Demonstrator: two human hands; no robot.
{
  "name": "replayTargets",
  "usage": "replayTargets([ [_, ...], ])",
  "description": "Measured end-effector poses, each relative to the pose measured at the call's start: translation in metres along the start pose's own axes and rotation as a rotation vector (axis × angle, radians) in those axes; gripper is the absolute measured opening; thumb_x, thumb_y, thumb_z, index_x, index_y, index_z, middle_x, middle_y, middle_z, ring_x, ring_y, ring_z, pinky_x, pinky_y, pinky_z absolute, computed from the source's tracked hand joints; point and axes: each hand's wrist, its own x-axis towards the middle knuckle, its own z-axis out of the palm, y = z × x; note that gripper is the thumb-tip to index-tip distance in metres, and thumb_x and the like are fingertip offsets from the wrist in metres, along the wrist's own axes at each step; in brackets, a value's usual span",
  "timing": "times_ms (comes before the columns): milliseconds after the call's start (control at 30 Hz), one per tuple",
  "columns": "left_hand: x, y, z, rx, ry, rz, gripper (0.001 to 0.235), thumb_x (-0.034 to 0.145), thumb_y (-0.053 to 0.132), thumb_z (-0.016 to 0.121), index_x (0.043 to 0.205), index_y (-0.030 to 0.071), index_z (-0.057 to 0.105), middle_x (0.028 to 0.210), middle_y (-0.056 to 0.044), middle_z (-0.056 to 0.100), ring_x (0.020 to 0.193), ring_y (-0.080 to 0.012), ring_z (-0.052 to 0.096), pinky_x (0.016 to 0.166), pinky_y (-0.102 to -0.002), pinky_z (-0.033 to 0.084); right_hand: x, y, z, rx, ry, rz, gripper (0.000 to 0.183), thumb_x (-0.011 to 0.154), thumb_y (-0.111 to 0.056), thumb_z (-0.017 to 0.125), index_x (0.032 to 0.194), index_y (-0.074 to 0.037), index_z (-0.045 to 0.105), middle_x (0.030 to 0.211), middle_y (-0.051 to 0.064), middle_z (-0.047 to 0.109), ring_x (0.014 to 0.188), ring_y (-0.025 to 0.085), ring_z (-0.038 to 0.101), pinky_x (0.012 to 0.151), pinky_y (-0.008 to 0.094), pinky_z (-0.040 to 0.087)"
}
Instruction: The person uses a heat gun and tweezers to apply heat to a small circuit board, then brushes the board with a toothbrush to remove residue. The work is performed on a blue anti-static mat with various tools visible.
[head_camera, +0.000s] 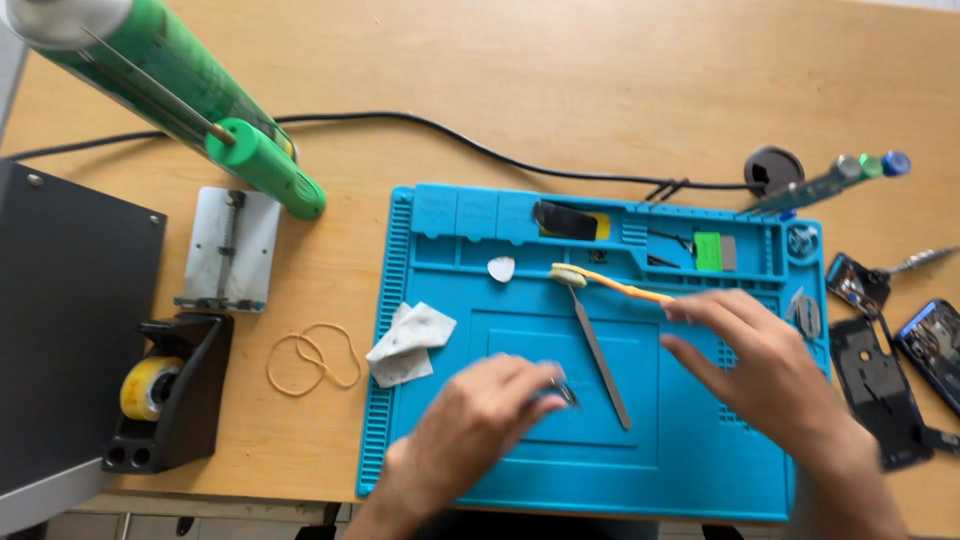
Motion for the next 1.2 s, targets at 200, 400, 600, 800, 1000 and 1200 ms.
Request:
replayTargets([
  [200, -0.040, -0.007, -0.021, 0.188, 0.238, -0.183, 0.019, 0.099, 0.016, 0.068, 0.110, 0.001, 0.070, 0.097, -0.013, 0.072, 0.087, -0.0255, 0.068, 0.079, -0.038, 0.055, 0.001, 0.030, 0.049, -0.136, 0.189, 0.022, 0.049, 0.096, -0.013, 0.075, 0.142, -0.006, 0.060, 0.140, 0.019, 0.059, 0.127, 0.039, 0.054, 0.105, 0.053, 0.050],
  [400, -0.070, -0.015, -0.009, 0.322, 0.271, -0.306, 0.024, 0.098, 0.026, 0.070, 0.082, 0.010, 0.062, 0.074, -0.004, 0.061, 0.068, -0.0211, 0.054, 0.066, -0.038, 0.042, 0.006, 0.048, 0.069, -0.272, 0.300, -0.069, 0.026, 0.101, -0.007, 0.075, 0.126, -0.003, 0.070, 0.127, 0.018, 0.063, 0.115, 0.037, 0.056, 0.097, 0.049, 0.052],
  [600, -0.042, -0.018, 0.009, 0.691, 0.091, -0.316, 0.031, 0.100, 0.034, 0.069, 0.121, 0.012, 0.072, 0.100, -0.010, 0.068, 0.094, -0.0247, 0.062, 0.074, -0.036, 0.048, -0.016, 0.063, 0.079, -0.179, 0.457, -0.003, 0.015, 0.104, -0.008, 0.076, 0.119, -0.011, 0.075, 0.105, 0.007, 0.070, 0.094, 0.025, 0.067, 0.086, 0.036, 0.057],
  [800, -0.043, -0.012, 0.049, 0.699, 0.028, -0.215, 0.024, 0.095, 0.032, 0.074, 0.110, 0.015, 0.067, 0.105, -0.008, 0.063, 0.094, -0.0287, 0.055, 0.073, -0.042, 0.044, -0.060, 0.022, 0.056, 0.020, 0.409, 0.125, 0.018, 0.113, -0.010, 0.067, 0.125, 0.003, 0.064, 0.098, 0.015, 0.070, 0.080, 0.022, 0.064, 0.070, 0.034, 0.053],
  [1000, -0.068, 0.001, 0.045, 0.566, 0.149, -0.152, 0.040, 0.097, 0.031, 0.076, 0.130, 0.010, 0.068, 0.115, -0.010, 0.062, 0.102, -0.0277, 0.059, 0.076, -0.040, 0.047, -0.098, -0.018, 0.038, -0.088, 0.218, 0.111, 0.032, 0.112, 0.000, 0.054, 0.144, 0.003, 0.060, 0.107, 0.018, 0.064, 0.082, 0.026, 0.056, 0.070, 0.040, 0.046],
  [1200, -0.075, -0.012, 0.028, 0.548, 0.069, -0.158, 0.035, 0.100, 0.025, 0.071, 0.129, 0.008, 0.065, 0.116, -0.011, 0.062, 0.099, -0.0278, 0.059, 0.076, -0.039, 0.048, -0.109, -0.063, 0.073, -0.108, -0.085, 0.108, 0.055, 0.102, -0.011, 0.061, 0.155, -0.018, 0.048, 0.098, 0.004, 0.058, 0.064, 0.019, 0.052, 0.049, 0.036, 0.049],
])
